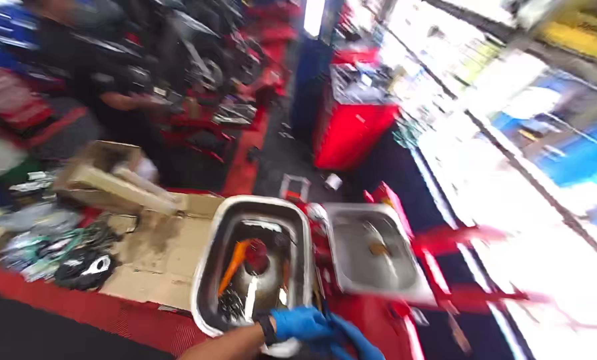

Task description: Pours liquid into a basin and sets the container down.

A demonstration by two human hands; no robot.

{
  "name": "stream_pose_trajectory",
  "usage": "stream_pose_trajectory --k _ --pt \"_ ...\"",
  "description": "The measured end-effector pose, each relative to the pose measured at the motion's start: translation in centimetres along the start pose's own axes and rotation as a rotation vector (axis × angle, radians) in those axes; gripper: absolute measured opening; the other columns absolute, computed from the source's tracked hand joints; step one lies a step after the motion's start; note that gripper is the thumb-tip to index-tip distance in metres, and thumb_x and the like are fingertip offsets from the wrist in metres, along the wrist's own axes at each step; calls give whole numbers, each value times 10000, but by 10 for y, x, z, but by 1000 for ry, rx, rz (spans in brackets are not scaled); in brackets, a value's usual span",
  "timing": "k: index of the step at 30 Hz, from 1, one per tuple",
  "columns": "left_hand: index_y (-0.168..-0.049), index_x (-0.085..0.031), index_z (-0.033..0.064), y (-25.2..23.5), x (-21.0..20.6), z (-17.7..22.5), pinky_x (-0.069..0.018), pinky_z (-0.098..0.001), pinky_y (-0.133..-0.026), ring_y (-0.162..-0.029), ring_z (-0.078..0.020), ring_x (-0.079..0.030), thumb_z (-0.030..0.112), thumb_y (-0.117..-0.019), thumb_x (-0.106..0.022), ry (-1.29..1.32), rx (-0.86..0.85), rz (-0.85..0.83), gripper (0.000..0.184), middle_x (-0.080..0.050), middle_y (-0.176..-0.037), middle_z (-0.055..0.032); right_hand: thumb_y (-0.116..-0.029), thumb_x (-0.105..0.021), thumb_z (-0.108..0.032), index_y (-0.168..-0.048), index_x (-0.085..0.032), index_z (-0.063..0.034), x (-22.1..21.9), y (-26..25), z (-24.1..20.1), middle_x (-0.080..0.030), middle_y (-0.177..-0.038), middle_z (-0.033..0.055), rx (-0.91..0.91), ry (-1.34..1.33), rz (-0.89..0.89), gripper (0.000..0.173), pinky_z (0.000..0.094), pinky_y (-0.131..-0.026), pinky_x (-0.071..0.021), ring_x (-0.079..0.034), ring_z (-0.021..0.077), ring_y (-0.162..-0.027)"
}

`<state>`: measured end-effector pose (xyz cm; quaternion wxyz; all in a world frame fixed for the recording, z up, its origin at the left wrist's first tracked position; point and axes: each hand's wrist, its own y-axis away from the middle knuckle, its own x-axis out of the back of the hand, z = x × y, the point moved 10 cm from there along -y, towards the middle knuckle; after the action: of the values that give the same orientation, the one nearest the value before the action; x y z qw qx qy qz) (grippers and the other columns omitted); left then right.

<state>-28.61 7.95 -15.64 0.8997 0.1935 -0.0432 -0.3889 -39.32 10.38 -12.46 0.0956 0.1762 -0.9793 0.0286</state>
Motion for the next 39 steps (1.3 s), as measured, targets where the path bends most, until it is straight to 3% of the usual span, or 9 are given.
stream_pose_trajectory --k 6,9,12,17,22,29,32,36,39 --pt "-1176 -713 28 -46 -40 17 -605 -362 -858 -883 -143 -720 287 -1091 -477 -39 -112 -94 359 -748 -999 -73 -883 -777 -134 -1280 -679 -24 138 -6 -25 -703 -1238 97 -35 293 323 424 370 -961 -594 -695 175 -1083" --pt "-1247 -698 23 -74 -105 59 -529 -415 -1045 -1121 -205 -692 200 -1050 -553 -412 -476 -170 302 -730 -1181 -124 -893 -740 -83 -1260 -705 -72 169 -47 -26 -682 -1265 138 -105 755 123 368 409 -990 -560 -675 230 -1130" --pt "-1155 -739 61 -107 -187 75 -516 -459 -1034 -1116 -263 -683 206 -992 -650 -792 -810 -290 236 -744 -1094 -114 -901 -721 -54 -1233 -716 -65 152 -73 -4 -689 -1193 177 -173 975 -236 332 512 -990 -535 -667 333 -1119" --pt "-1166 -723 54 -162 -223 55 -470 -505 -1083 -1219 -319 -621 236 -983 -664 -990 -560 -314 265 -710 -1198 -139 -948 -633 22 -1188 -696 -74 125 -67 21 -678 -1147 173 -59 1314 -581 266 520 -904 -568 -662 371 -1091" --pt "-1105 -707 -44 -161 -214 49 -502 -555 -1008 -1171 -389 -633 53 -967 -635 -957 -349 -297 183 -693 -1174 -223 -851 -618 150 -1297 -663 -21 133 -49 30 -668 -1265 221 188 1385 -530 480 518 -905 -582 -672 408 -1140" --pt "-1105 -703 -54 -153 -206 53 -488 -552 -1023 -1186 -385 -629 1 -987 -569 -894 -340 -304 186 -691 -1183 -226 -890 -538 67 -1345 -627 8 132 -42 30 -658 -1308 228 309 1431 -530 467 480 -920 -575 -679 405 -1145" --pt "-1119 -692 -70 -151 -206 55 -483 -556 -1031 -1200 -394 -622 3 -1010 -526 -873 -315 -312 212 -682 -1202 -238 -931 -696 -103 -1335 -658 -39 141 -52 29 -671 -1307 204 56 1330 -509 411 549 -946 -562 -667 402 -1178" --pt "-1137 -693 -68 -149 -204 55 -463 -551 -1059 -1225 -388 -608 13 -1018 -519 -869 -306 -323 226 -676 -1232 -234 -959 -718 -427 -1207 -696 -41 159 -68 37 -731 -1028 240 -559 1343 -459 459 662 -865 -528 -707 448 -987" --pt "-1155 -689 -68 -151 -205 53 -443 -542 -1079 -1242 -377 -598 -5 -1014 -514 -875 -325 -325 233 -674 -1245 -225 -979 -706 -353 -1178 -685 -25 157 -70 48 -721 -1029 236 -641 1352 -528 384 633 -894 -524 -697 433 -1005"
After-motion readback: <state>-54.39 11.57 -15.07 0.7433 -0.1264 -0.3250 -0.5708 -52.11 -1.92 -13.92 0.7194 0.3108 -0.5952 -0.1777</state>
